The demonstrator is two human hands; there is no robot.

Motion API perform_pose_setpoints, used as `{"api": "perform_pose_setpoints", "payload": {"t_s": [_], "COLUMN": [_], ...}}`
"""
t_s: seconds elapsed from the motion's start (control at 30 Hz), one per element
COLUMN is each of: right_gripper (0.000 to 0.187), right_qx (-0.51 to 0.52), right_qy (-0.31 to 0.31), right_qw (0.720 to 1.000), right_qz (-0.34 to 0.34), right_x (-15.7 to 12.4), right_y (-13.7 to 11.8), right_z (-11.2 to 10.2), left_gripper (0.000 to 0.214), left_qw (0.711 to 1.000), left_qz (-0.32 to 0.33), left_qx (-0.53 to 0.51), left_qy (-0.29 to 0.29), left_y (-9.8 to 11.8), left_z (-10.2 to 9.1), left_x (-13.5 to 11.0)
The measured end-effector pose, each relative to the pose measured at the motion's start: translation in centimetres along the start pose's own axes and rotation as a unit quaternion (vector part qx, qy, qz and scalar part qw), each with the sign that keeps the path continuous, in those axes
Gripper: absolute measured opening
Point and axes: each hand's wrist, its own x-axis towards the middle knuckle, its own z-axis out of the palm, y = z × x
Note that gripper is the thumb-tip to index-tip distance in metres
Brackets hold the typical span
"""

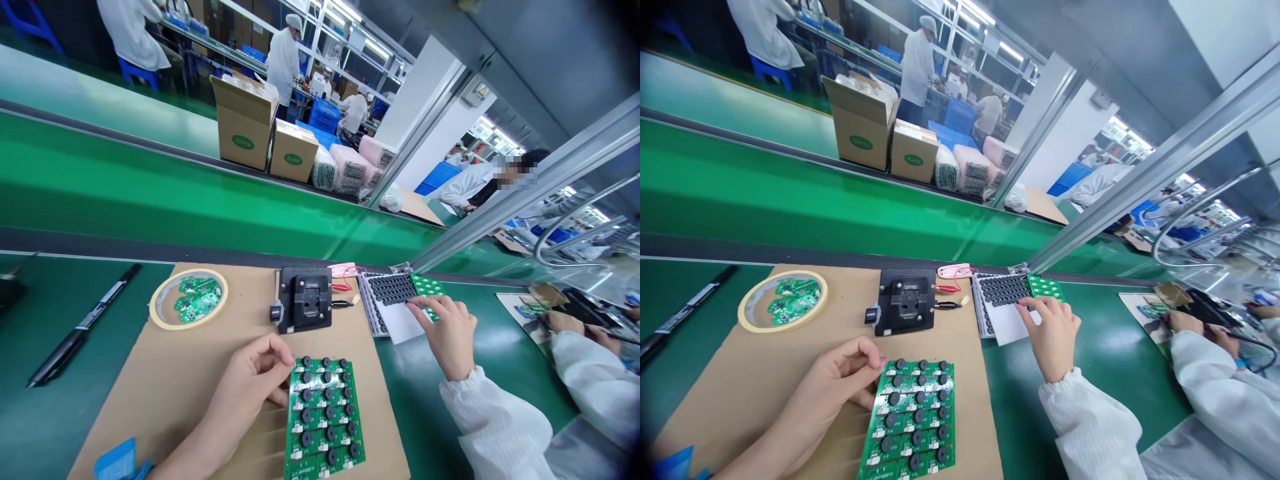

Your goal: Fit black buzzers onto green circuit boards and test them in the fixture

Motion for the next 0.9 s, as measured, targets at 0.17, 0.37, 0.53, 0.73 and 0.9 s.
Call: {"api": "perform_pose_setpoints", "payload": {"t_s": [0.17, 0.37, 0.53, 0.73, 0.9], "right_gripper": [0.029, 0.022, 0.023, 0.010, 0.008], "right_qx": [-0.002, -0.060, -0.028, 0.256, 0.406], "right_qy": [-0.005, -0.008, 0.036, -0.051, -0.135], "right_qw": [0.995, 0.988, 0.990, 0.957, 0.897], "right_qz": [-0.104, -0.142, -0.130, -0.126, -0.112], "right_x": [0.7, 1.6, 1.4, -4.6, -10.1], "right_y": [-3.0, -4.2, -3.7, -9.4, -14.3], "right_z": [-0.3, -0.6, -2.1, -6.7, -8.0], "left_gripper": [0.027, 0.025, 0.023, 0.021, 0.019], "left_qw": [1.000, 1.000, 1.000, 1.000, 1.000], "left_qz": [0.005, 0.003, 0.001, 0.002, 0.009], "left_qx": [-0.011, -0.004, -0.001, -0.004, -0.014], "left_qy": [-0.002, 0.001, 0.017, 0.011, 0.009], "left_y": [-0.3, -0.1, 0.5, 0.9, 0.9], "left_z": [-0.1, 0.1, 0.5, 0.8, 0.9], "left_x": [0.2, 0.0, -0.6, -0.8, -0.8]}}
